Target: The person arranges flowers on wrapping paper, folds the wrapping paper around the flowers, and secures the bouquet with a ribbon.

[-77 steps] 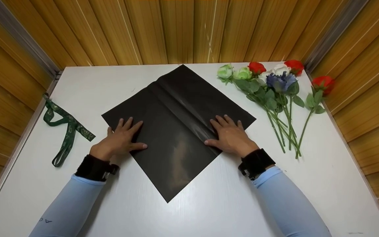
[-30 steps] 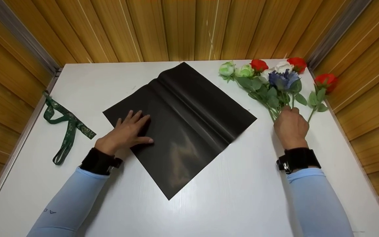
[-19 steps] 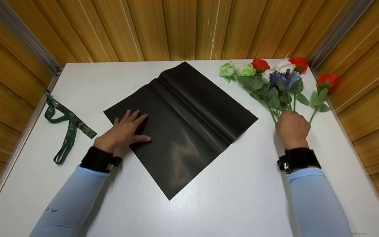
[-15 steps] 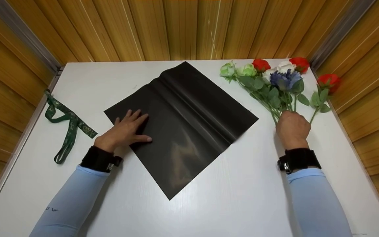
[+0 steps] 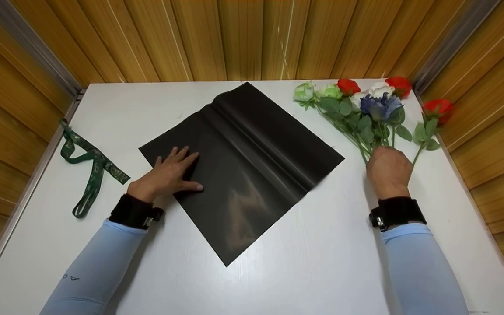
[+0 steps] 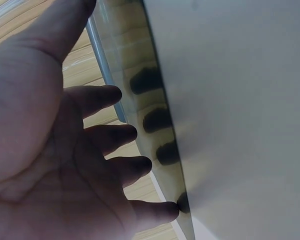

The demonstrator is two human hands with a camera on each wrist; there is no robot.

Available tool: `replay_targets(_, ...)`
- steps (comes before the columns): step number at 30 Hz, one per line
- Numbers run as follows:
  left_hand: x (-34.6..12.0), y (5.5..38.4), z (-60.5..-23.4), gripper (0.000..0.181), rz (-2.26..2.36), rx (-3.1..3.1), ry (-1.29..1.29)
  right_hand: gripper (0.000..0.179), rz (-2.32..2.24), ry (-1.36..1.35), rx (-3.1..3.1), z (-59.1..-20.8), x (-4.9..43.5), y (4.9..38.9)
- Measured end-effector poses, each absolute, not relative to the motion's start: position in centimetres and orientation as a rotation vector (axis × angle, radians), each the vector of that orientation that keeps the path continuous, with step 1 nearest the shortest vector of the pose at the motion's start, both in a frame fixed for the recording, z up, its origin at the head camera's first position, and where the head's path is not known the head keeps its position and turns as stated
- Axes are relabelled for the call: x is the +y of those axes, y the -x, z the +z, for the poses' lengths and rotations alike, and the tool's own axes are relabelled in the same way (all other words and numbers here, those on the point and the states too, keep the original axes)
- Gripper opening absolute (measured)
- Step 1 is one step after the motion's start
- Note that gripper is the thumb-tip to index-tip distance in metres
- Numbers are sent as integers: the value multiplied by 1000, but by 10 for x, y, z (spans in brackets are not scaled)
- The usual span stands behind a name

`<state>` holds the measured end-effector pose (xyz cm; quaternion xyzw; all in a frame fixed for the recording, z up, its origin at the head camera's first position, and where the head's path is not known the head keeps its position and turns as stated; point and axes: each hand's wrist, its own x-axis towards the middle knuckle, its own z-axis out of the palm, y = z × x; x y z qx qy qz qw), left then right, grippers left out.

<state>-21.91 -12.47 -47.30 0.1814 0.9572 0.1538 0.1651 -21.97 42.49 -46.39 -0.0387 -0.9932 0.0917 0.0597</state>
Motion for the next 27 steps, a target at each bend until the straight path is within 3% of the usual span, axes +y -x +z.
replay_targets(27, -124, 219, -474, 100, 444, 2706, -502, 40, 455, 93, -2864, -441, 402, 231)
